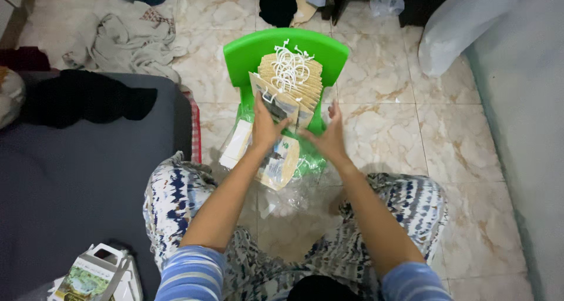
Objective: The person sits on the floor and places multiple small books into a clear plastic bag. They repeatedly pick up books from a green chair and insert them into the bag, adjusting the contents as they go.
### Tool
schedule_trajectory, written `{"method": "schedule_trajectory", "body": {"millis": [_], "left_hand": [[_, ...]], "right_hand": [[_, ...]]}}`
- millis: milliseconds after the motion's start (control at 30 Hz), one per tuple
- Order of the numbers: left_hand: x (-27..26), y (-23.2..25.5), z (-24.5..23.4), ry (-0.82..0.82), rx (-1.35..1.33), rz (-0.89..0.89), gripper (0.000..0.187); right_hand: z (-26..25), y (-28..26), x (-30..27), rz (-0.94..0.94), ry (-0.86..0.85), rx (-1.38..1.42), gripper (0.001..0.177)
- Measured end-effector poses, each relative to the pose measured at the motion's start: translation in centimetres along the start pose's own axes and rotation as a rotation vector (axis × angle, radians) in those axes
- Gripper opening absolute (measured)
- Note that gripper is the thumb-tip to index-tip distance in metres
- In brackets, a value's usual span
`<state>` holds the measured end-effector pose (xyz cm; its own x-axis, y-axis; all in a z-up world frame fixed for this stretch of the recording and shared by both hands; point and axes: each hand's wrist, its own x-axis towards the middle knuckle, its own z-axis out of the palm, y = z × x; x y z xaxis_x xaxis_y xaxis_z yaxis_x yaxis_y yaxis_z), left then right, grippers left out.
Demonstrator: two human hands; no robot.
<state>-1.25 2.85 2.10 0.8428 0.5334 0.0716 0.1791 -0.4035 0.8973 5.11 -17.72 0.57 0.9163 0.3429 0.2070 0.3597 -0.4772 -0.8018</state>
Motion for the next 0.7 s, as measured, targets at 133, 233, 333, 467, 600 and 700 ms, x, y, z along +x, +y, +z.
{"method": "schedule_trajectory", "body": {"millis": [133, 233, 333, 467, 600, 700], "left_hand": [[-0.6, 0.2, 0.6, 0.002, 0.077, 0.075, 0.114], [-0.9, 0.1, 1.2, -0.057, 0.131, -0.016, 0.109], [-0.8, -0.2, 0.8, -0.11, 0.145, -0.036, 0.115], [-0.7, -0.7, -0.3, -0.138, 0.065, 0.041, 0.12], [-1.5, -0.9, -1.0, -0.161, 0.033, 0.101, 0.117], [-3.7, 0.3, -1.0, -0.248, 0.412, 0.05, 0.061]], "right_hand": [[4.4, 0.5, 2.4, -0.048, 0.09, 0.161, 0.149], [5.9, 2.5, 4.5, -0.08, 0.075, 0.343, 0.15], [7.0, 4.4, 6.7, -0.107, 0.001, 0.576, 0.142], [7.8, 5.9, 8.5, 0.051, -0.158, 0.92, 0.108], [7.9, 5.0, 8.1, 0.133, -0.052, 0.672, 0.069], [7.2, 3.0, 6.6, 0.095, 0.016, 0.488, 0.05]]}}
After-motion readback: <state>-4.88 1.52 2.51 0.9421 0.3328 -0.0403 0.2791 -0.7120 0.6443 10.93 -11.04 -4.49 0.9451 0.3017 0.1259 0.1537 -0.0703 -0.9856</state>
